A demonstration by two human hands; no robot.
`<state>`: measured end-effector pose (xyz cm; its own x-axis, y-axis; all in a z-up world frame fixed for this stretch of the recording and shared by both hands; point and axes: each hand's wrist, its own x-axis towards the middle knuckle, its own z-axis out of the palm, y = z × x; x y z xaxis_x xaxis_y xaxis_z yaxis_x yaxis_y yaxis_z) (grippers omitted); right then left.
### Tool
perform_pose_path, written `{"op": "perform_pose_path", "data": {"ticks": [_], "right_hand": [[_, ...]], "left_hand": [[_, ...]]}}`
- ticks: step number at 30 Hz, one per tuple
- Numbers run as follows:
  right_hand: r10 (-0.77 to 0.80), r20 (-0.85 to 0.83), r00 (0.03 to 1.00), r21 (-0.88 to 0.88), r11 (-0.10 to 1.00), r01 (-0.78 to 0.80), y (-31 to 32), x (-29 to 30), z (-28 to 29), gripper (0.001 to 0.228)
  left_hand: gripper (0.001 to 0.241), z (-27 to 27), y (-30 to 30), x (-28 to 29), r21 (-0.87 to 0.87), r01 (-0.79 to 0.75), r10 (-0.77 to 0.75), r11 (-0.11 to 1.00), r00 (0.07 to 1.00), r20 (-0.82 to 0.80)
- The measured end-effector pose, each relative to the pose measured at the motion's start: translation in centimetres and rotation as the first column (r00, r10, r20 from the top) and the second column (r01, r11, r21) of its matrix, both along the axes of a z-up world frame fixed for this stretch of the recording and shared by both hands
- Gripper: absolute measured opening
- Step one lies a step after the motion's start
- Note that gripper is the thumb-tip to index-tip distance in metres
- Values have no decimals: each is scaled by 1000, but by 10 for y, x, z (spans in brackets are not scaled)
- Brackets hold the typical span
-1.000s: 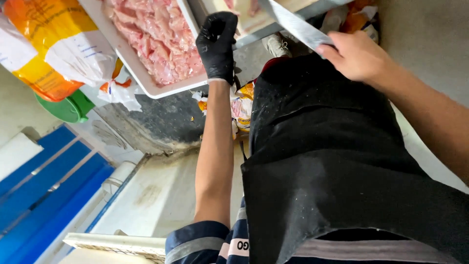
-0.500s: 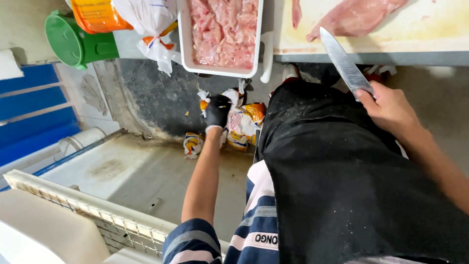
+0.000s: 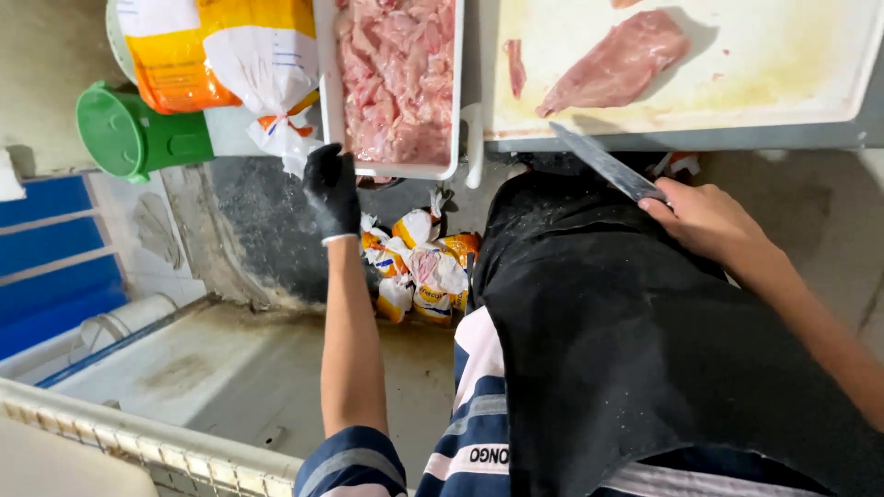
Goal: Slicing raw chicken breasts into smaller strips on a cutting board using a large knife.
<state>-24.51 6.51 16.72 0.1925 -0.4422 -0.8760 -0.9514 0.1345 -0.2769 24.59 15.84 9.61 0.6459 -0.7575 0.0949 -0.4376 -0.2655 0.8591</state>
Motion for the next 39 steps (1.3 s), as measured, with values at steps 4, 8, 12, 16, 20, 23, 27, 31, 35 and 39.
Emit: {"op": "perform_pose_path", "data": {"ticks": [4,8,12,16,20,23,27,31,35,39], "right_hand": [[154,-26,988,-8,988,-155,2,-2,-5,39],[202,-25,979,-69,977,-204,1,2,-2,33],[189,-26,982,-41,981,-190,-1,11,11,34],[82,58,995,-18,997,-82,1,11,10,30],[32,179,983,-70,997,-20,4,13,-5,55],[130,239,962,-177,980,-89,5,19,-17,66],[181,310,933,-244,964,-106,3,32,-38,70],[140,344,929,-257,965,-50,-2,47,-56,66],[169,346,923,-315,948,-56,3,48,-69,66],[153,381,912,-292,956,-38,7,47,-73,67]], "left_hand": [[18,-16,-82,-91,-11,314,-314,949,948,48],[29,-96,-157,-166,395,399,-486,828,861,148],[42,-188,-176,-176,219,339,-397,915,851,344],[22,-177,-169,-175,192,359,-406,913,830,382],[22,-150,-135,-177,249,458,-511,853,829,227],[60,-152,-102,-176,179,385,-399,906,916,50],[36,-120,-94,-179,289,285,-296,914,955,-4],[17,-134,-101,-181,184,363,-379,913,923,61],[13,-166,-104,-179,129,299,-323,945,916,239],[15,-162,-96,-179,185,280,-319,942,919,231]]}}
